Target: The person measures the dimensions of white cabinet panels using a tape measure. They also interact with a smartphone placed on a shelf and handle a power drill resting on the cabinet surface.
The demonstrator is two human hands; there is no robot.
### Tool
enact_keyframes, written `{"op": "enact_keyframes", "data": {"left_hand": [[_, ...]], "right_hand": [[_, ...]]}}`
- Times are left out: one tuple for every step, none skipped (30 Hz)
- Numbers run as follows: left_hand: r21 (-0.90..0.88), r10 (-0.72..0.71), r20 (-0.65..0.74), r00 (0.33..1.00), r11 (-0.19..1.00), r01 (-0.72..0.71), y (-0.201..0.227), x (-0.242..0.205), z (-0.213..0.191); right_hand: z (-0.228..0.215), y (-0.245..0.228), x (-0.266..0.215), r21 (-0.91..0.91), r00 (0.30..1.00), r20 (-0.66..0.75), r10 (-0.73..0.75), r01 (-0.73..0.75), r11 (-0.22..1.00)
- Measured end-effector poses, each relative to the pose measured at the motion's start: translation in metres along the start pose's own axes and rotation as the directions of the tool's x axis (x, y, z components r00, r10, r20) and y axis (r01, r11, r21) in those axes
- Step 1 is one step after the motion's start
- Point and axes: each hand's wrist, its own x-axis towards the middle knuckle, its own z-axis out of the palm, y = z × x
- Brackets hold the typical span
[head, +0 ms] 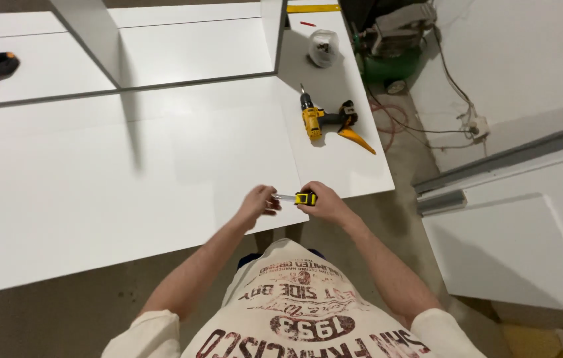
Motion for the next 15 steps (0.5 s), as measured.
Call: {"op": "enact_keyframes", "data": {"left_hand": [[-0.036,-0.076,0.080,0.994,0.996,0.079,0.009,-0.018,0.013],[-0.072,-0.150,0.159,0.976,0.984,0.162,0.016,-0.037,0.027],[-0.067,-0.159,0.178,0.971,0.983,0.173,0.022,-0.049,0.027],[-0.073,-0.165,0.150,0.975,0.981,0.178,0.029,-0.063,0.027],[-0.078,-0.172,0.122,0.978,0.980,0.182,0.037,-0.077,0.027],[-0.080,-0.173,0.133,0.976,0.980,0.184,0.022,-0.076,0.021],[-0.033,-0.197,0.104,0.975,0.979,0.202,0.008,-0.075,0.015],[0.016,-0.220,0.071,0.973,0.975,0.220,-0.005,-0.074,0.008],[0.018,-0.223,0.079,0.972,0.975,0.222,0.001,-0.085,0.009],[0.076,-0.253,0.044,0.966,0.965,0.249,0.007,-0.095,0.008],[0.132,-0.281,0.007,0.960,0.951,0.278,0.014,-0.104,0.008],[0.132,-0.283,0.004,0.959,0.951,0.280,0.010,-0.106,0.006],[0.104,-0.301,-0.003,0.954,0.948,0.300,0.006,-0.108,0.006],[0.077,-0.316,-0.009,0.949,0.946,0.315,0.003,-0.109,0.004],[0.079,-0.312,-0.011,0.950,0.947,0.312,0.011,-0.111,0.010]], "right_hand": [[-0.001,-0.002,0.000,-0.038,0.998,0.023,0.064,-0.063,0.997],[-0.003,-0.003,0.001,-0.081,0.990,0.050,0.129,-0.125,0.989],[-0.006,0.017,0.011,-0.083,0.988,0.040,0.149,-0.145,0.986],[-0.010,0.036,0.020,-0.021,0.959,-0.013,0.283,-0.283,0.959],[-0.015,0.056,0.028,0.049,0.909,-0.058,0.413,-0.411,0.910],[-0.016,0.069,0.040,0.045,0.905,-0.065,0.420,-0.418,0.908],[-0.016,0.083,0.053,0.016,0.893,-0.071,0.445,-0.445,0.895],[-0.016,0.096,0.066,-0.009,0.880,-0.075,0.469,-0.471,0.882],[-0.012,0.102,0.072,-0.008,0.876,-0.081,0.475,-0.477,0.879],[-0.008,0.106,0.085,0.005,0.877,-0.066,0.476,-0.477,0.879],[-0.003,0.111,0.097,0.018,0.878,-0.051,0.477,-0.476,0.879],[0.003,0.116,0.105,0.019,0.878,-0.047,0.476,-0.476,0.879],[0.008,0.122,0.113,0.026,0.897,-0.028,0.442,-0.441,0.897],[0.012,0.127,0.122,0.035,0.914,-0.012,0.405,-0.404,0.914],[0.011,0.115,0.122,0.038,0.916,-0.013,0.401,-0.401,0.915]]}}
